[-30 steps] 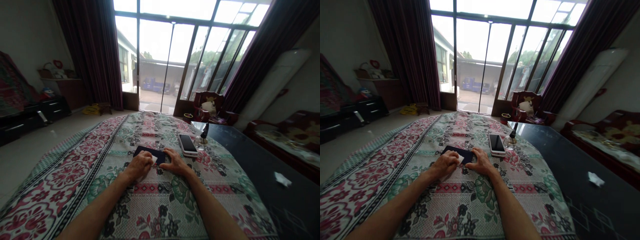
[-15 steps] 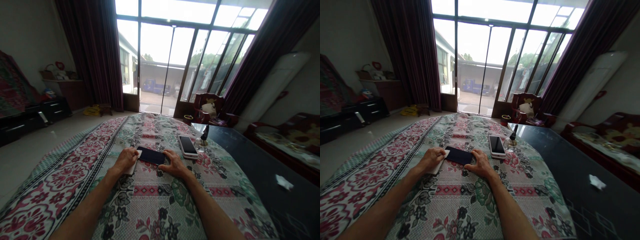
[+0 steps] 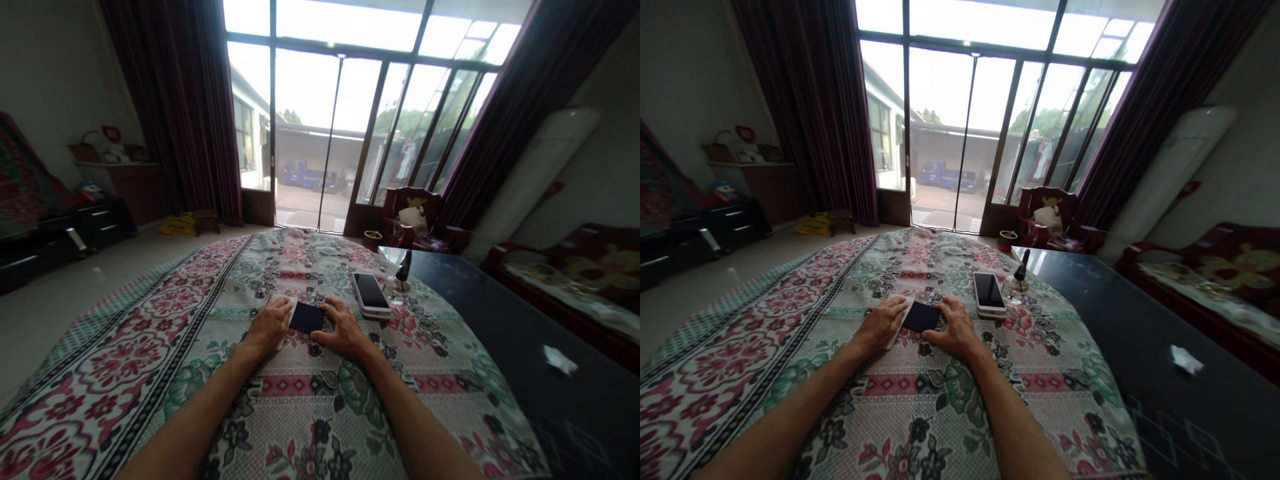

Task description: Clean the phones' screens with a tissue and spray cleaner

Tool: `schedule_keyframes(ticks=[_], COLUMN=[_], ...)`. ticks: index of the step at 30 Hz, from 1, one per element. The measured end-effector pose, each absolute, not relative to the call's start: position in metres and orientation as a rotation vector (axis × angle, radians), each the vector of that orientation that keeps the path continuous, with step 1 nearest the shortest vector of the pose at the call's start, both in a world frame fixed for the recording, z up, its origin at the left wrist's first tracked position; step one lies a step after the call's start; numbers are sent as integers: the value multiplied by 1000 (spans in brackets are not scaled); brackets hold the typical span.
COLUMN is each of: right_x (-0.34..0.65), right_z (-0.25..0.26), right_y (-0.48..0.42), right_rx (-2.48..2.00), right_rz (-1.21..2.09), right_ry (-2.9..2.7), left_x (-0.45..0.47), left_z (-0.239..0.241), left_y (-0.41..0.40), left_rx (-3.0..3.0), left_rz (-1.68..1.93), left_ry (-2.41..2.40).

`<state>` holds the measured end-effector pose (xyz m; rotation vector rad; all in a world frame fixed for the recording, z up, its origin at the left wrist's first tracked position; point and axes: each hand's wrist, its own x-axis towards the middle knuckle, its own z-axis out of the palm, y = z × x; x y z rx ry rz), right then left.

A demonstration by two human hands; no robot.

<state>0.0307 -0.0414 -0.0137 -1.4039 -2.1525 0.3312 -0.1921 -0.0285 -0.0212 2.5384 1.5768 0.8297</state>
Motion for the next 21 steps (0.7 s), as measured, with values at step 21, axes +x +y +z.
schedule_keyframes(ticks=[21], right_x=[28], right_z=[-16], right_y=[-41], right_rx=[-1392], right_rz=[348], right_ry=[-2085], left_x=[-151], left_z=[-9], left_y=[-26], left_rx=[2547], left_rz=[770], left_ry=[1399])
